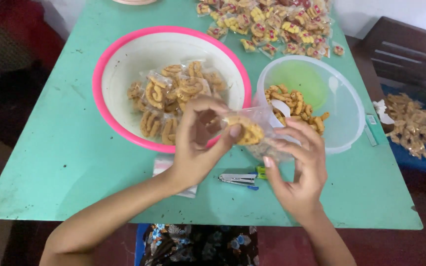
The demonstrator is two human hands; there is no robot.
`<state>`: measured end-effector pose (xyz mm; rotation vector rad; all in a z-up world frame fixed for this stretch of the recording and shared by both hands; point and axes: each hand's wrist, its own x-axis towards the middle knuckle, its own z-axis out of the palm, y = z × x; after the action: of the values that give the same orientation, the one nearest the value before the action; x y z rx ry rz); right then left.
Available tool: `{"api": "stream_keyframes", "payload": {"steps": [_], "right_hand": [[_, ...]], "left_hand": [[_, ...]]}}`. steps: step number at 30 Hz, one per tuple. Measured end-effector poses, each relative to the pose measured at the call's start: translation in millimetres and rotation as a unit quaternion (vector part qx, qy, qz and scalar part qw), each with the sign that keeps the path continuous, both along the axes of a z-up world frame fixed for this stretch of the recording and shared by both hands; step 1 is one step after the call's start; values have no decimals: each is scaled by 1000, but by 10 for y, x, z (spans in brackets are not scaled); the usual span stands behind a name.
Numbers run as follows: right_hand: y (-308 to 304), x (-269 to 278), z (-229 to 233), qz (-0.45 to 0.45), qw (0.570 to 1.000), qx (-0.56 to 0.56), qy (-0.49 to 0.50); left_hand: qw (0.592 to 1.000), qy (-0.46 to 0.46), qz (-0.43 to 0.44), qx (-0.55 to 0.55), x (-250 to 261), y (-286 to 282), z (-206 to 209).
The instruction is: Manually portioning snacks into small plastic bags using a spoon and sealing them with a stapler.
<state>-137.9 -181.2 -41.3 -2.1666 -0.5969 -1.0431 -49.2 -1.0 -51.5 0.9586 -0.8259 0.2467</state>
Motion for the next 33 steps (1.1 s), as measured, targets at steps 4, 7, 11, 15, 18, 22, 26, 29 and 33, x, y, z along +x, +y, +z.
{"api": "stream_keyframes", "payload": {"steps": [4, 7, 11, 15, 18, 22, 26, 29, 33], "right_hand": [[-19, 71, 44, 127, 978, 96, 136], [-7, 155, 61, 138, 971, 125, 148], [10, 248, 143, 103, 979, 114, 138], [176, 388, 228, 117, 961, 159, 191], [353, 562, 261, 115, 956, 151, 223], [502, 838, 216, 95, 952, 105, 272], [573, 1131, 88, 87, 957, 27, 277], [625, 1300, 6, 67, 957, -5, 283], [629, 1482, -186, 25, 963, -64, 261]], "left_hand": [[999, -16, 35, 1, -32, 63, -126], [1000, 17, 20, 3, -25, 52, -188], [993, -24, 117, 2, -107, -77, -434], [955, -186, 100, 207, -323, -49, -848], [895, -332, 135, 267, -503, -170, -979], [900, -324, 50, 286, -441, -283, -1225], [945, -151, -46, 285, -320, -226, -1262], [954, -94, -60, 279, -241, -212, -1313], [960, -6, -57, 275, -250, -232, -1312]]}}
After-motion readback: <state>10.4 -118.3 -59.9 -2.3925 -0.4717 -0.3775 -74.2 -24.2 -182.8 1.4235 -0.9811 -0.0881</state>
